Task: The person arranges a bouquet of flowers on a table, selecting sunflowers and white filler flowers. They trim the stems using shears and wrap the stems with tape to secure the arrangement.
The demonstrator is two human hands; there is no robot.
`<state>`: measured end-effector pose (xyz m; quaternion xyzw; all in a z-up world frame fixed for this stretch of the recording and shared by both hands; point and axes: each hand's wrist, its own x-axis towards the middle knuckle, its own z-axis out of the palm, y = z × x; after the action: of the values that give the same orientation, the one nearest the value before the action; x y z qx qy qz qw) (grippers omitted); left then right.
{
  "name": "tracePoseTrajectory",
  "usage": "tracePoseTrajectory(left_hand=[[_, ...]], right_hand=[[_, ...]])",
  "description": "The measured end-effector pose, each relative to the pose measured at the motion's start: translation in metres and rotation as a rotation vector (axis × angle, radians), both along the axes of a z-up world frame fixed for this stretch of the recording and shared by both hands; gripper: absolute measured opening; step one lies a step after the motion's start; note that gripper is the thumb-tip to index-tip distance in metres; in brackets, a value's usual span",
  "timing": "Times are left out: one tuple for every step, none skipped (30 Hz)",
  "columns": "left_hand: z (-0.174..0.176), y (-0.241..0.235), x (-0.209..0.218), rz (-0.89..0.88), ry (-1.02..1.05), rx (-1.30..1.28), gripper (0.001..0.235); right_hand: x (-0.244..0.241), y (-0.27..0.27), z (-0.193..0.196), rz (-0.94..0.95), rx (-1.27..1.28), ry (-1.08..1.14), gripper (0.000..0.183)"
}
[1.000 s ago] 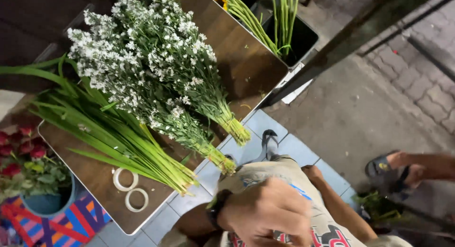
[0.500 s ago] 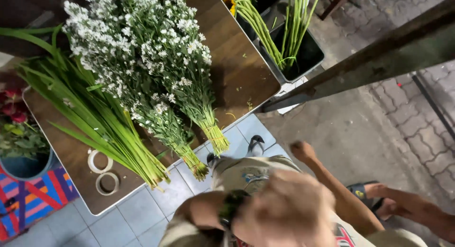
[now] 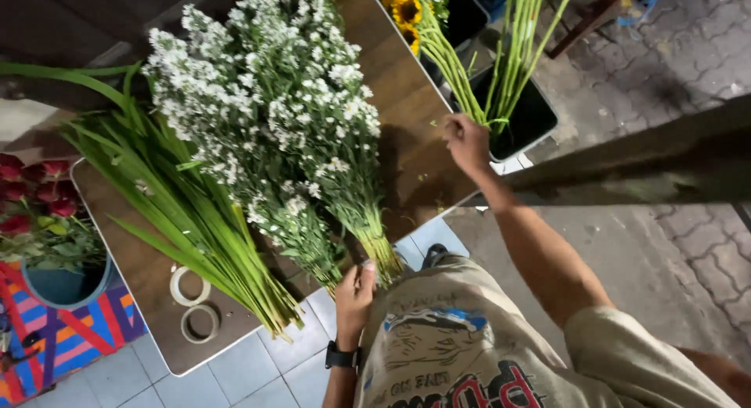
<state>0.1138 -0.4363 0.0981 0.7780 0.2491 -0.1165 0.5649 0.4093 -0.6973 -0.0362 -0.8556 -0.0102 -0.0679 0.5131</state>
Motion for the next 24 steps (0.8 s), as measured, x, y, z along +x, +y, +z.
tracePoseTrajectory(left_hand=[[-0.017,0.010,0.005,0.007,-0.002,-0.002,0.037],[-0.035,0.020,0.010,-0.077,0.054,0.113,0.057],[-0.052,0.026,0.009,-0.152,0.123,0.221,0.085],[-0.051,0.028,0.011,-0.136,0.133,0.212,0.085],[-0.049,0.030,0.018,-0.117,0.002,0.216,0.049],[-0.048,0.032,0.025,-0.097,-0.129,0.221,0.038],[-0.047,0.032,0.025,-0.082,-0.120,0.218,0.038],[-0.045,0.031,0.026,-0.091,-0.083,0.243,0.039],[-0.045,0.032,0.032,-0.104,-0.055,0.270,0.041],[-0.050,0.035,0.030,-0.092,-0.054,0.270,0.041],[-0.057,0.036,0.026,-0.101,-0.063,0.307,0.036],[-0.063,0.035,0.024,-0.111,-0.071,0.345,0.034],[-0.062,0.035,0.018,-0.105,-0.066,0.339,0.034],[-0.060,0.035,0.013,-0.046,0.046,0.297,0.034],[-0.061,0.035,0.013,0.012,0.150,0.257,0.034],[-0.074,0.035,0.004,0.018,0.148,0.252,0.034],[-0.086,0.033,-0.008,0.097,0.240,0.291,0.034],[-0.098,0.031,-0.020,0.176,0.332,0.329,0.034],[-0.097,0.027,-0.021,0.178,0.333,0.328,0.034],[-0.095,0.022,-0.023,0.274,0.351,0.373,0.031],[-0.094,0.020,-0.023,0.360,0.363,0.418,0.029],[-0.094,0.018,-0.008,0.351,0.358,0.417,0.029],[-0.094,0.019,0.006,0.338,0.344,0.413,0.029],[-0.092,0.020,0.018,0.326,0.330,0.409,0.029]], right_hand=[[0.018,-0.002,-0.005,0.007,-0.002,-0.002,0.014],[0.037,-0.004,-0.010,0.010,-0.088,-0.056,0.019],[0.052,-0.007,-0.017,0.025,-0.178,-0.101,0.026],[0.067,-0.010,-0.027,0.044,-0.184,-0.094,0.026],[0.087,-0.013,-0.035,0.014,-0.275,-0.003,0.024],[0.108,-0.016,-0.043,-0.016,-0.366,0.087,0.027],[0.116,-0.015,-0.032,0.001,-0.371,0.091,0.027],[0.126,-0.015,-0.020,0.015,-0.406,0.400,0.036],[0.141,-0.014,-0.006,0.024,-0.436,0.701,0.048],[0.162,-0.012,-0.010,0.035,-0.441,0.697,0.048],[0.179,-0.015,-0.015,0.058,-0.499,0.688,0.049],[0.198,-0.018,-0.021,0.081,-0.557,0.678,0.050],[0.213,-0.017,-0.026,0.087,-0.565,0.681,0.050],[0.229,-0.017,-0.031,0.087,-0.543,0.668,0.057],[0.250,-0.017,-0.034,0.085,-0.520,0.649,0.065],[0.267,-0.006,-0.029,0.088,-0.525,0.645,0.065],[0.280,0.003,-0.026,0.164,-0.607,0.615,0.070],[0.293,0.011,-0.023,0.240,-0.688,0.585,0.075],[0.310,0.014,-0.045,0.243,-0.689,0.584,0.075],[0.325,0.016,-0.067,0.224,-0.717,0.630,0.077],[0.340,0.014,-0.086,0.192,-0.741,0.677,0.079],[0.342,0.021,-0.093,0.182,-0.741,0.677,0.079],[0.341,0.024,-0.099,0.199,-0.816,0.733,0.079],[0.339,0.027,-0.104,0.216,-0.891,0.790,0.078]])
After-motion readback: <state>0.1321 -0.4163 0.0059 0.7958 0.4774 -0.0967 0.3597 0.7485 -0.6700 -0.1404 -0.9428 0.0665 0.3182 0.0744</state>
